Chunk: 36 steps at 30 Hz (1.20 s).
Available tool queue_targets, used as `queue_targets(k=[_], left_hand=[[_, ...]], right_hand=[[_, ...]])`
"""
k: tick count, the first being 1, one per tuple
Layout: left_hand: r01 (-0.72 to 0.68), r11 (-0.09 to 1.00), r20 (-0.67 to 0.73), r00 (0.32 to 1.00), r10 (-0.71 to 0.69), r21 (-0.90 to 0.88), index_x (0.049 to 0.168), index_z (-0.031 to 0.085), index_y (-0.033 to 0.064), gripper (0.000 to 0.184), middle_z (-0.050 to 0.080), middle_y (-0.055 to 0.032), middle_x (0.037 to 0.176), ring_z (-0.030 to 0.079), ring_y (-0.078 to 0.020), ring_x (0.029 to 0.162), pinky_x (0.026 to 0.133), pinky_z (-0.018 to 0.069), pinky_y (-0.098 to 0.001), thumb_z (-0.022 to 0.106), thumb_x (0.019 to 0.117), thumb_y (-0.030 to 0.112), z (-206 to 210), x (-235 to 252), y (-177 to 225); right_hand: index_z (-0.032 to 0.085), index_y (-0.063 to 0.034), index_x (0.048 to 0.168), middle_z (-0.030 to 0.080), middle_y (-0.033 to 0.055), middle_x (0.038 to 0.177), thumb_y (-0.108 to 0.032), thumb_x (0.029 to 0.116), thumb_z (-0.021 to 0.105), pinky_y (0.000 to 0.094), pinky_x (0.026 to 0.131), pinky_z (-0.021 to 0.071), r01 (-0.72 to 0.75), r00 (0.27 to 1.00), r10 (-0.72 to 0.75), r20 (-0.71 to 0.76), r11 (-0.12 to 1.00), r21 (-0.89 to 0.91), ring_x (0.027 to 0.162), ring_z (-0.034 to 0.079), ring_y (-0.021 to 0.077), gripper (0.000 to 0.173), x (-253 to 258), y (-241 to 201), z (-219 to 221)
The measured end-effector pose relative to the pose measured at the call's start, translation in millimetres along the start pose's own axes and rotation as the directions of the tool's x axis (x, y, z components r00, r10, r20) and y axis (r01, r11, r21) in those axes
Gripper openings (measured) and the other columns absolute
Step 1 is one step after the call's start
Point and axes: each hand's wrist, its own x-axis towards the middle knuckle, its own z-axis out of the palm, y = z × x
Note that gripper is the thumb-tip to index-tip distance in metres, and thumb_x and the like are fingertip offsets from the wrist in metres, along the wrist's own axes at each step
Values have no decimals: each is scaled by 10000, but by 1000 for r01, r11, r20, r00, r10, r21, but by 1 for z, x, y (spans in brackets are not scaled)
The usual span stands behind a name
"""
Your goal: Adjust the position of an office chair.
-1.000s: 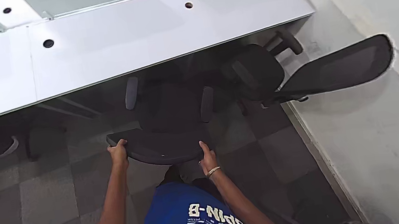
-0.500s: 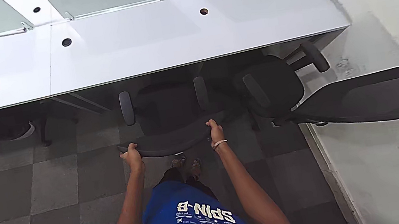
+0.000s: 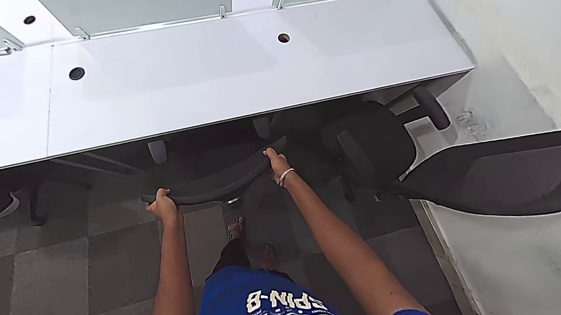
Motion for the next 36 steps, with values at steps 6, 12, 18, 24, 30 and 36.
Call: queue_targets(k=[6, 12, 18, 24, 30, 36], left_hand=[[-27, 998, -34, 999, 29, 56, 1478, 308, -40, 766, 588, -233, 1199, 626, -299, 1017, 814, 560, -456, 699, 831, 87, 64, 57, 47], [23, 989, -87, 996, -10, 144, 1490, 321, 7, 770, 595, -206, 1244, 613, -286, 1077, 870, 530, -469, 685, 836, 184, 90, 108, 88], [-118, 992, -94, 988, 122, 48, 1520, 327, -10, 709, 568, -225, 1361, 595, -274, 1202, 1018, 501, -425, 608, 985, 362, 74, 96, 59], [-193, 942, 191, 949, 250, -274, 1587, 275, 61, 692, 445, -176, 1541, 518, -227, 1352, 1098, 462, -450, 54, 1104, 505, 36, 89, 15], [154, 984, 483, 857, -180, 93, 1264, 440, 32, 663, 548, -53, 810, 562, -153, 626, 592, 532, -355, 47, 1093, 537, 72, -6, -99], [-202, 612, 635, 400, -661, 765, 1422, 488, -9, 647, 637, -226, 1143, 637, -305, 912, 814, 528, -463, 209, 1125, 493, 130, -198, -215]], right_hand=[[492, -24, 1386, 628, 193, 1202, -459, 1019, 545, 443, 805, 569, 4, 995, -3, 103, 1000, -11, 990, 651, 284, 571, 59, -57, 46], [488, -48, 1396, 616, 181, 1246, -508, 1013, 522, 437, 810, 573, -22, 995, 25, 95, 999, -36, 1011, 652, 274, 600, 53, -76, 94], [490, -30, 1432, 649, 187, 1257, -714, 969, 468, 450, 875, 578, 8, 973, 54, 223, 963, -268, 1053, 675, 286, 826, 60, -57, 53], [402, -77, 1518, 635, 160, 1352, -496, 1105, 340, 465, 1010, 511, 43, 952, 106, 287, 882, -469, 1234, 627, 279, 591, -6, 3, -51], [493, -58, 1461, 662, 172, 1309, -380, 1110, 420, 485, 973, 543, -54, 977, 36, -210, 995, -82, 1185, 659, 287, 482, -86, 106, -263], [466, -28, 1454, 644, 176, 1275, -315, 1116, 407, 419, 894, 556, 251, 681, -20, -732, 945, 208, 1102, 665, 244, 447, -178, 184, -478]])
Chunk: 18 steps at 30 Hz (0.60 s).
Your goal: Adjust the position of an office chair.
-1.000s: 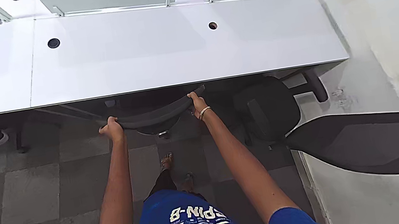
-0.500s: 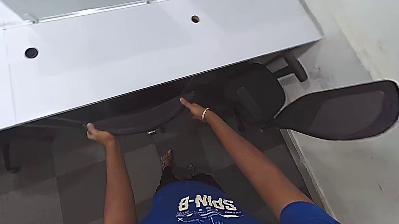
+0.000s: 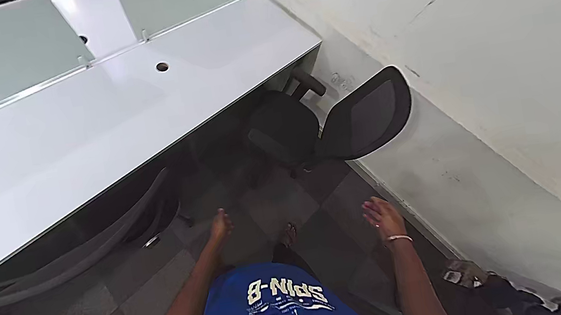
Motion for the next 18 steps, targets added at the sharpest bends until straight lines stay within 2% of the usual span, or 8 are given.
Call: queue_targets(k=[3, 5, 7, 10, 14, 16, 17, 18], left_hand=[[-40, 969, 267, 963, -26, 242, 1410, 489, 14, 507, 641, -203, 1176, 656, -275, 949, 837, 544, -431, 367, 1122, 414, 119, 6, 13], [-32, 961, 351, 934, -68, 273, 1430, 468, 18, 486, 629, -205, 1227, 661, -274, 994, 869, 549, -423, 376, 1125, 384, 193, 6, 29], [-8, 955, 379, 919, -109, 295, 1427, 467, 32, 514, 643, -186, 1214, 669, -254, 964, 832, 550, -402, 334, 1126, 426, 261, -5, 33], [-18, 967, 510, 852, -117, 253, 1506, 380, 24, 713, 640, -224, 1292, 696, -309, 1021, 860, 571, -451, 197, 1096, 578, 350, -34, 53], [50, 996, 601, 795, -81, 67, 1589, 215, 54, 936, 638, -249, 1333, 717, -355, 1052, 858, 597, -473, 71, 994, 762, 430, -62, 87], [66, 998, 606, 794, -46, -10, 1622, 148, 73, 984, 602, -245, 1399, 701, -358, 1109, 888, 589, -475, 87, 967, 804, 458, -52, 109], [82, 996, 588, 808, -38, -47, 1626, 154, 79, 992, 584, -240, 1425, 687, -356, 1141, 914, 579, -477, 126, 963, 816, 469, -43, 119], [96, 992, 561, 827, -32, -84, 1624, 173, 88, 975, 573, -239, 1436, 676, -354, 1160, 927, 570, -478, 174, 969, 810, 478, -36, 125]], right_hand=[[469, -31, 1430, 644, 132, 1198, -327, 1120, 397, 352, 818, 555, 74, 980, -51, -194, 991, 115, 998, 666, 179, 435, 62, -12, -73], [456, -37, 1453, 640, 132, 1231, -341, 1120, 392, 348, 834, 549, 109, 976, -76, -204, 982, 154, 1028, 658, 174, 455, 112, -24, -97], [408, -45, 1505, 601, 160, 1344, -344, 1119, 371, 393, 916, 530, 99, 989, -76, -130, 978, 186, 1142, 629, 216, 490, 152, -36, -112], [334, -96, 1564, 555, 152, 1457, -466, 1114, 308, 462, 992, 513, 46, 998, -53, 16, 963, 265, 1263, 599, 267, 583, 213, -82, -97], [237, -175, 1620, 406, 122, 1604, -660, 1053, 236, 554, 1084, 448, 14, 987, -64, 148, 949, 316, 1412, 476, 301, 746, 282, -152, -50], [300, -164, 1608, 424, 109, 1595, -635, 1060, 281, 509, 1124, 431, 120, 983, -157, 99, 944, 307, 1421, 465, 240, 723, 312, -186, -24], [378, -112, 1569, 466, 115, 1563, -580, 1077, 319, 459, 1154, 423, 194, 976, -215, 44, 939, 284, 1412, 479, 202, 681, 321, -200, -11], [473, -46, 1495, 536, 147, 1489, -524, 1087, 375, 427, 1134, 436, 247, 969, -244, -43, 935, 255, 1358, 529, 199, 636, 325, -210, 1]])
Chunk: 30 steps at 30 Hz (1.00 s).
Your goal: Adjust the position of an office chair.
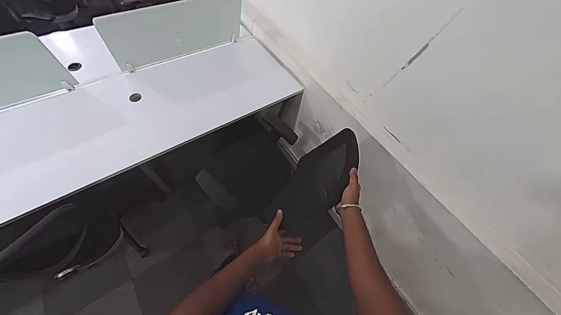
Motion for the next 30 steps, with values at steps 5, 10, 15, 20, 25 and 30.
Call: queue_targets(k=[5, 10, 15, 20, 25, 30], left_hand=[[-162, 935, -233, 968, 89, -317, 1511, 386, 77, 601, 610, -231, 1355, 667, -342, 1111, 884, 559, -467, 306, 1089, 497, 17, 12, 18], [-436, 712, -571, 819, 61, -550, 1093, 548, 30, 327, 678, -160, 885, 667, -248, 698, 598, 564, -379, 376, 1049, 305, -10, 1, 65], [-697, 568, -791, 599, 127, -438, 1228, 534, 104, 422, 664, -135, 1048, 668, -269, 923, 736, 567, -507, 334, 1065, 438, -46, -5, 121], [-772, 532, -853, 496, 161, -348, 1214, 547, 101, 412, 667, -136, 1044, 672, -264, 943, 763, 571, -508, 342, 1062, 425, -87, -10, 185], [-781, 500, -875, 476, 91, -373, 1257, 554, 109, 479, 661, -165, 1122, 659, -302, 994, 779, 552, -543, 356, 1035, 484, -91, 14, 222], [-795, 501, -895, 437, 84, -341, 1249, 562, 113, 513, 650, -163, 1109, 641, -295, 972, 755, 533, -529, 345, 1028, 522, -89, 47, 272]], right_hand=[[441, 55, 1479, 494, 253, 1489, -385, 1112, 401, 437, 1157, 377, -35, 990, 17, -141, 991, -126, 1374, 494, 292, 574, -13, -7, 29], [344, -38, 1554, 433, 207, 1542, -431, 1092, 407, 476, 1143, 397, -155, 984, 149, -95, 986, -57, 1391, 468, 282, 610, -33, 2, 63], [411, -56, 1522, 562, 170, 1433, -415, 1067, 495, 452, 1054, 512, -161, 953, 177, 247, 983, -85, 1276, 586, 234, 585, 57, -3, 69], [606, -14, 1145, 660, 139, 968, -307, 1005, 562, 450, 737, 563, -285, 896, 331, 297, 940, -189, 866, 659, 223, 327, 112, -31, 135], [625, 7, 1118, 650, 151, 998, -327, 954, 619, 465, 770, 541, -243, 924, 288, 254, 950, -194, 884, 636, 236, 372, 141, -45, 185], [593, 39, 1239, 647, 198, 1111, -371, 919, 677, 479, 851, 529, -215, 946, 249, 208, 961, -171, 985, 632, 274, 527, 185, -65, 246]])
